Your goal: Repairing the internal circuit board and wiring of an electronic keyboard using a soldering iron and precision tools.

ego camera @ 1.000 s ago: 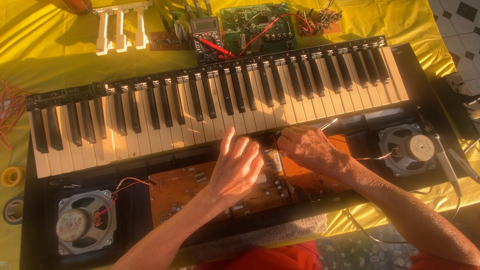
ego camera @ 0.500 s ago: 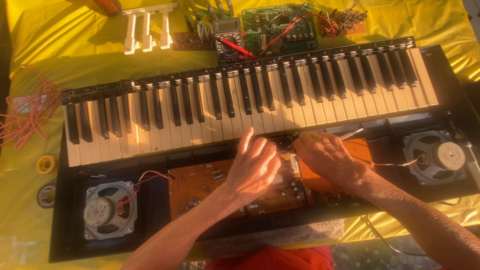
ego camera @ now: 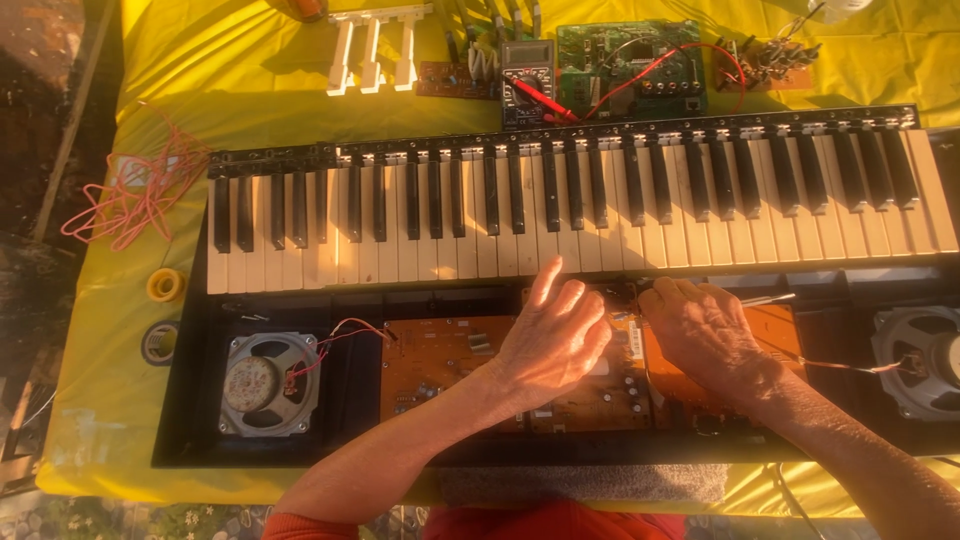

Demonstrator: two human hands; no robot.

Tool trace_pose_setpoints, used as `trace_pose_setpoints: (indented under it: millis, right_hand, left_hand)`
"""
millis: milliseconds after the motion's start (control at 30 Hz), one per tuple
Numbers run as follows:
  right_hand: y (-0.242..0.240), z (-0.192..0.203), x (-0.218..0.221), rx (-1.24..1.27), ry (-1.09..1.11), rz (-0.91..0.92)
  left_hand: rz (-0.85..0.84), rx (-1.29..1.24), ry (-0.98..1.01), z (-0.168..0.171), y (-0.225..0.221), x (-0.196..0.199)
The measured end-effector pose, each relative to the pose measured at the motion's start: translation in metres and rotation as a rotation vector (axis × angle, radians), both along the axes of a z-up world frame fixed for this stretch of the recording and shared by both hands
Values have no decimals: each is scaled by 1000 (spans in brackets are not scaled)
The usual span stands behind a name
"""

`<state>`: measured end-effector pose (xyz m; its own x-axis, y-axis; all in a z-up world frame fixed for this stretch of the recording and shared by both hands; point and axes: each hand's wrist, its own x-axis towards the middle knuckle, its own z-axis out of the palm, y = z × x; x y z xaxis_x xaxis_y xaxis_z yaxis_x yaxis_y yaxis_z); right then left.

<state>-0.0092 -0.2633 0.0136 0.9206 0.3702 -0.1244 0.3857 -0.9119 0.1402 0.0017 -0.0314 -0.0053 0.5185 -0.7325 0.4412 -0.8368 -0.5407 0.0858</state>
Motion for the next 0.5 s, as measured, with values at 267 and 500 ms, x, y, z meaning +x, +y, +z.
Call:
trace_pose_setpoints:
  millis: [267, 500]
  right_hand:
    - [6, 16, -7, -105, -3, 37]
    - [-13, -5, -10, -117, -159, 245]
  left_hand:
    - [-21, -30, -12, -1, 1, 0]
    - [-4, -168, 49, 11, -1, -2]
